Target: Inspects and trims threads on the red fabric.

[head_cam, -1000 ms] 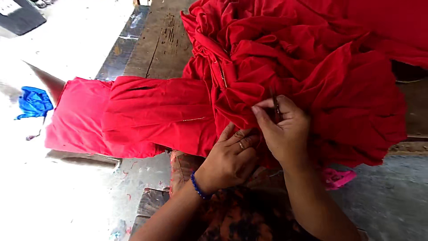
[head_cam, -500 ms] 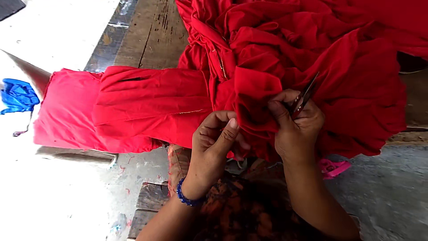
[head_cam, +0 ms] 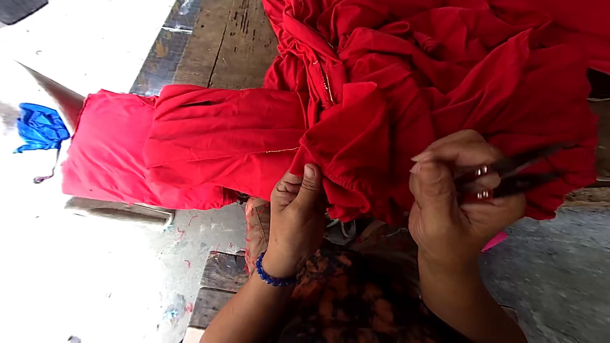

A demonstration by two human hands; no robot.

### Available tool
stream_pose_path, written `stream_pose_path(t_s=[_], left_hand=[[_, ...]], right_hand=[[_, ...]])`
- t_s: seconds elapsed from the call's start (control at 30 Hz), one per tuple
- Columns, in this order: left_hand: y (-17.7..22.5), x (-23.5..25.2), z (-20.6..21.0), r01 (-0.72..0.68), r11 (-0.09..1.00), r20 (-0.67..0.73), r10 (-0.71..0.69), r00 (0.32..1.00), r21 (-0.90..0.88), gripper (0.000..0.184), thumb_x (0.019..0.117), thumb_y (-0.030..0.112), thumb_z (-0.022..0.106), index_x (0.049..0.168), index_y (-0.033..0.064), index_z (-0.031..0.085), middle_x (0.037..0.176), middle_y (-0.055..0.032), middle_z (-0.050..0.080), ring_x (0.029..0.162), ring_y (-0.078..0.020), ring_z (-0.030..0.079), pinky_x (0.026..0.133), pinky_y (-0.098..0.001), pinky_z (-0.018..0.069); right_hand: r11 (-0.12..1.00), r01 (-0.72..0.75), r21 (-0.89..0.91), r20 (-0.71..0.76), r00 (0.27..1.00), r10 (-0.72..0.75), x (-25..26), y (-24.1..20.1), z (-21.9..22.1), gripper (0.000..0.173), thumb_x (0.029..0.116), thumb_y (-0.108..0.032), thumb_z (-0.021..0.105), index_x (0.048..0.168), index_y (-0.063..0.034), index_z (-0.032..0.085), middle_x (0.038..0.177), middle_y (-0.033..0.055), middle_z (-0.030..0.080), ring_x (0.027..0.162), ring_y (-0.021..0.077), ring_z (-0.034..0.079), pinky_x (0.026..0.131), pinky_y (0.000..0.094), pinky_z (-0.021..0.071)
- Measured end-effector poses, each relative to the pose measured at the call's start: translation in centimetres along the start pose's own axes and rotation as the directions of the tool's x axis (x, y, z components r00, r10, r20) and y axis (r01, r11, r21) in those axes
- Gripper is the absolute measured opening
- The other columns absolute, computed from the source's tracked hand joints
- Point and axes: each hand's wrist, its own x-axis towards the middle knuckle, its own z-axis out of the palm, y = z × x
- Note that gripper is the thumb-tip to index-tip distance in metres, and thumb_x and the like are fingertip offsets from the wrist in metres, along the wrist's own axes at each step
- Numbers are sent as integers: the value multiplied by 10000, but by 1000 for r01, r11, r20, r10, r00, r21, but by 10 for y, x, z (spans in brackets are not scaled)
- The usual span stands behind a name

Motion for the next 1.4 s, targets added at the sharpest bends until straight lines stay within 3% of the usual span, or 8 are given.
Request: stream_pose_path(t_s=[0.27,0.4,0.5,0.73,0.87,1.07,1.2,1.4], left_hand=[[14,5,1,-370,811,204,310,929,454,131,1034,67,587,1084,86,707,971,51,720,867,-25,688,777,-207,590],[26,10,9,-528,699,433,333,838,483,219,986,58,662,1189,-23,655,917,49,684,743,17,629,666,-138,550],[30,8,12,-490,742,434,295,851,458,420,1029,209,626,1365,-30,550,933,76,676,780,22,617,725,-156,539],[-6,-38,9,-205,908,246,118,962,366,653,840,256,857,1323,110,441,967,12,635,737,-54,634,657,-208,582],[-7,-34,15,-292,946,226,256,940,142,621,877,250,821,1384,156,476,1209,13,652,1062,-106,670,921,-299,593],[-4,-26,16,-360,892,119,340,933,275,727,876,-38,747,1489,107,383,1253,-19,646,1058,-112,689,882,-303,617],[2,-18,8,-404,831,248,329,911,383,813,920,120,762,1551,64,252,1331,16,593,1134,-72,646,941,-272,591],[15,-16,2,-283,913,361,169,917,293,1010,861,245,835,1594,73,161,1356,-17,599,1150,-110,655,961,-300,592]], right_hand=[[1000,-26,-1,130,991,26,-6,-16,-1,217,943,-191,753,1067,-45,650,920,-74,620,776,-58,565,675,90,494],[993,-121,-16,283,951,120,5,-18,5,536,954,-100,714,1396,100,487,943,-8,621,747,-28,562,655,109,499],[982,-164,93,238,961,138,3,-10,11,213,983,-11,647,1190,31,622,997,-18,669,876,-14,644,780,153,565],[878,-302,371,-95,928,360,-11,-17,16,202,981,-33,602,1059,-204,526,664,-102,490,489,-13,430,436,146,395],[892,-277,358,8,956,294,-39,-22,17,231,986,-142,678,1168,-272,619,898,-153,642,731,-60,594,654,134,538],[942,-238,236,49,971,234,-78,-9,7,215,946,-119,700,1142,-201,661,1091,-98,585,850,-56,565,739,105,514],[994,-104,-34,90,990,107,-72,-20,-10,410,948,-287,718,1312,-224,541,1170,-79,530,672,-86,484,579,62,434],[990,-136,-37,158,978,140,-56,-13,11,259,936,-119,722,1180,-73,651,1071,-3,594,954,0,602,819,137,542]])
